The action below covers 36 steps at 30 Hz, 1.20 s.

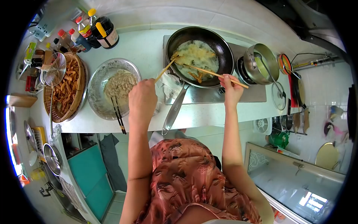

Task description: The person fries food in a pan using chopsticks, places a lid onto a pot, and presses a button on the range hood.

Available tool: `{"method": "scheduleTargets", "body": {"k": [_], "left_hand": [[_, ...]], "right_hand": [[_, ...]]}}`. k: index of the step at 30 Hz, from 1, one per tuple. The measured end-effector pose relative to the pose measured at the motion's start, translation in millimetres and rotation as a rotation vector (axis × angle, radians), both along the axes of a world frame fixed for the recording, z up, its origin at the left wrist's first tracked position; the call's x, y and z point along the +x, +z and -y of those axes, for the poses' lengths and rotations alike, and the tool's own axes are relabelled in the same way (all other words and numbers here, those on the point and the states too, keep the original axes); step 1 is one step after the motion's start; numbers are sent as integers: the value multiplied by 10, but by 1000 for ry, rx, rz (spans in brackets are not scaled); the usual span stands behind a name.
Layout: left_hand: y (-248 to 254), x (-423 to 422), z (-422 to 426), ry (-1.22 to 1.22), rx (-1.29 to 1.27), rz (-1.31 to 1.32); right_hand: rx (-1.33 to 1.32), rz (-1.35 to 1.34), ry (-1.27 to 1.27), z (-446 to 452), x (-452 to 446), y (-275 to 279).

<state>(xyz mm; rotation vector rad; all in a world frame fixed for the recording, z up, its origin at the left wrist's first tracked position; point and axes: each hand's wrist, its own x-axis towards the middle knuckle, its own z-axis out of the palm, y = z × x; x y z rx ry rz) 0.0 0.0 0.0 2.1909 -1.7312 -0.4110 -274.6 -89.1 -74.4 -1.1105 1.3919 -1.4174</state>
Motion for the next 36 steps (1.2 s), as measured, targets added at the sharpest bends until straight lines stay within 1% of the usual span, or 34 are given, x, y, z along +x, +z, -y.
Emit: {"method": "scheduleTargets", "body": {"k": [2, 4, 8, 11, 14, 17, 20, 22, 28, 31, 35, 36], "left_hand": [[-4, -32, -15, -13, -63, -28], [21, 73, -35, -13, -52, 16], [-31, 13, 39, -23, -77, 11], [34, -6, 80, 13, 23, -3], [29, -15, 99, 0, 37, 3], [20, -26, 115, -6, 26, 3], [-48, 3, 87, -51, -52, 19], [-12, 14, 82, -44, -47, 25], [-40, 6, 93, -68, -47, 30], [-14, -23, 98, -81, 1, 47], [28, -85, 90, -68, 93, 35], [32, -92, 88, -82, 83, 40]], "right_hand": [[4, 38, -30, -46, -24, 82], [18, 109, -46, -115, 108, 59], [-16, 99, -57, -96, 30, 163], [-63, 76, -70, -97, 40, 179], [-127, 27, -48, -69, 127, 136], [-160, -83, 22, -98, 198, 120], [-122, -184, 9, -185, 162, 268], [-93, -238, 35, -227, 53, 333], [-80, -206, 23, -325, 23, 483], [-108, -352, 18, -310, 134, 408], [-82, -233, 1, -269, 162, 219], [-82, -206, -5, -270, 161, 205]]}}
